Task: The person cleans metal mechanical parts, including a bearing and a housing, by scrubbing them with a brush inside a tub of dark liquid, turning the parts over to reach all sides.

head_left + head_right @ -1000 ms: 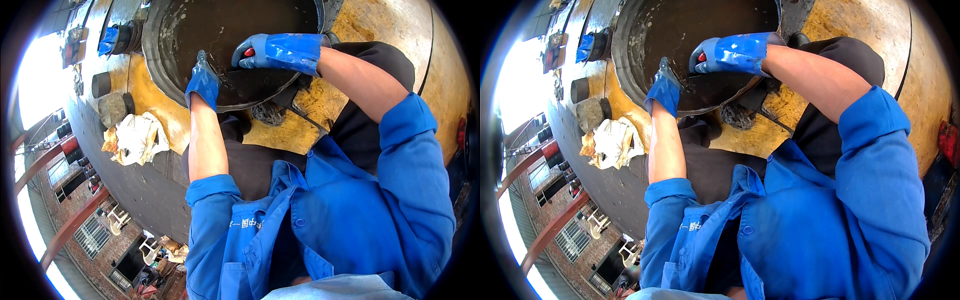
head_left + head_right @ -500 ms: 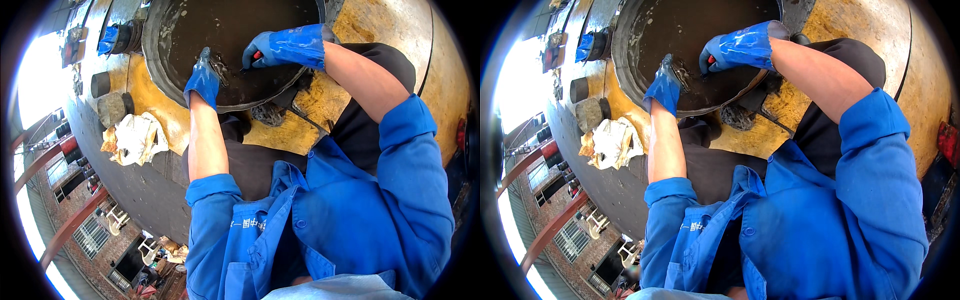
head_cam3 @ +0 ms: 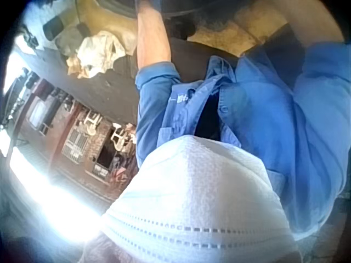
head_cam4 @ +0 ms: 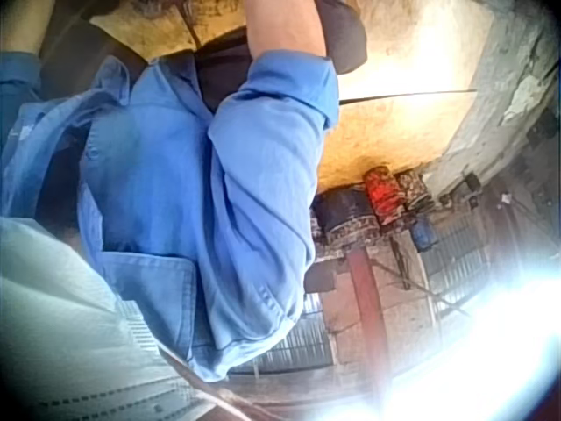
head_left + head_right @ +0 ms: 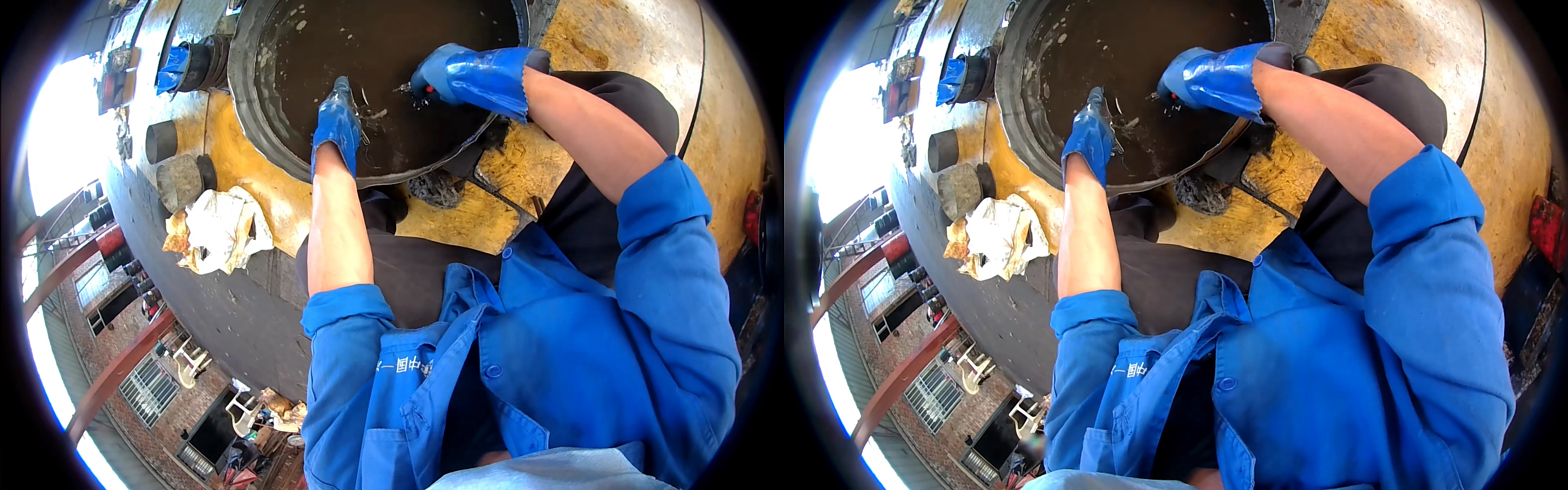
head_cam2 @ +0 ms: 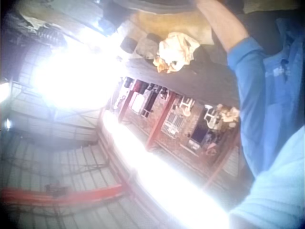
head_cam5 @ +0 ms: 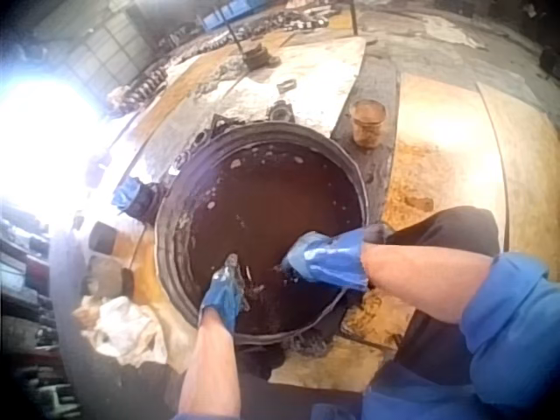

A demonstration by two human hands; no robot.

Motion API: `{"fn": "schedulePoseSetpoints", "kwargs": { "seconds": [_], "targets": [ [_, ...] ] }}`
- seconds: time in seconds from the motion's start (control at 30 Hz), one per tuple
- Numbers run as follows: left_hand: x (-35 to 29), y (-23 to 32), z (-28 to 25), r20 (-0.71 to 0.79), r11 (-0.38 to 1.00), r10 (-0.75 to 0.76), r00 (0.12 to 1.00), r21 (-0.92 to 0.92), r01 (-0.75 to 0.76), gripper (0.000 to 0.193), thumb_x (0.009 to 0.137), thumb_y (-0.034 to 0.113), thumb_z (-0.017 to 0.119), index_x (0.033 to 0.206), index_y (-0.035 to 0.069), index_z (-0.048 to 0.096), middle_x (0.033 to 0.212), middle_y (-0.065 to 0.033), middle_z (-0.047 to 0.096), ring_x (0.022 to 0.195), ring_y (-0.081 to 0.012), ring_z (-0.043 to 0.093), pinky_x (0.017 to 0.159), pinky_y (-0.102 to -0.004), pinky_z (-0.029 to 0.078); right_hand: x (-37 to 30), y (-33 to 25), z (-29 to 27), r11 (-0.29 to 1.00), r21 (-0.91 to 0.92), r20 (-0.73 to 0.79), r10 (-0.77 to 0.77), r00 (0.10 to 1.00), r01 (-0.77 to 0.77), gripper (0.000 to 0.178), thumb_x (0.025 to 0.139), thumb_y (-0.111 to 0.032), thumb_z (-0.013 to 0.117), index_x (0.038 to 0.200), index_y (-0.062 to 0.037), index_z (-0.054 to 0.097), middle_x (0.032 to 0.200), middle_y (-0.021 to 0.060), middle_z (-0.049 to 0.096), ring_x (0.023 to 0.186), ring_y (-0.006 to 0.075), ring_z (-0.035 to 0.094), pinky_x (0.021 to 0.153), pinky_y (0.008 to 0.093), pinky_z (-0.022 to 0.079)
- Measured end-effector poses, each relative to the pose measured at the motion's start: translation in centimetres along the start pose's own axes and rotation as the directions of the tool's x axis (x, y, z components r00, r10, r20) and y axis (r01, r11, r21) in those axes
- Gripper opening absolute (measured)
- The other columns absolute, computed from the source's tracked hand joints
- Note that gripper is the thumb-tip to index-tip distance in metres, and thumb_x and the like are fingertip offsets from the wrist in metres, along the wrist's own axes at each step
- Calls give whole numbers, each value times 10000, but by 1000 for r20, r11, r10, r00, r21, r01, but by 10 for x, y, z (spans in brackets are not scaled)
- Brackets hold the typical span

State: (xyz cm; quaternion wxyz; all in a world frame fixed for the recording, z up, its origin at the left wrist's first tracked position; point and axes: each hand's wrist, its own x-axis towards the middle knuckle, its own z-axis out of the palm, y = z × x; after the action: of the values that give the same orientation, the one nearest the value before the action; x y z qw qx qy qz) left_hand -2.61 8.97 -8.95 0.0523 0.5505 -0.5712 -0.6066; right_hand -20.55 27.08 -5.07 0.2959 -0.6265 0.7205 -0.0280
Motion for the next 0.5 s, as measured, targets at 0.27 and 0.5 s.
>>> {"fn": "schedulePoseSetpoints", "kwargs": {
  "seconds": [0.27, 0.5],
  "targets": [
    [-11, 5, -9, -55, 997, -25, 998, 67, 28, 626, 1034, 564, 499, 1268, 8, 663, 1105, -102, 708, 968, -231, 596, 915, -355, 478, -20, -23, -40, 934, 251, -183, -211, 960, 253, 228, 897, -139, 726, 1120, -179, 748, 1109, 50, 747, 1045, 273, 696, 922, 387, 556],
    [-35, 18, -3, -72, 965, 49, 996, 261, -29, 679, 1035, 602, 452, 1263, -3, 659, 1069, -138, 712, 883, -258, 563, 881, -387, 481, -4, -24, -27, 876, 345, -261, -257, 931, 338, 242, 914, -107, 708, 1149, -156, 743, 1182, 53, 735, 1104, 268, 685, 986, 375, 546]
  ]
}}
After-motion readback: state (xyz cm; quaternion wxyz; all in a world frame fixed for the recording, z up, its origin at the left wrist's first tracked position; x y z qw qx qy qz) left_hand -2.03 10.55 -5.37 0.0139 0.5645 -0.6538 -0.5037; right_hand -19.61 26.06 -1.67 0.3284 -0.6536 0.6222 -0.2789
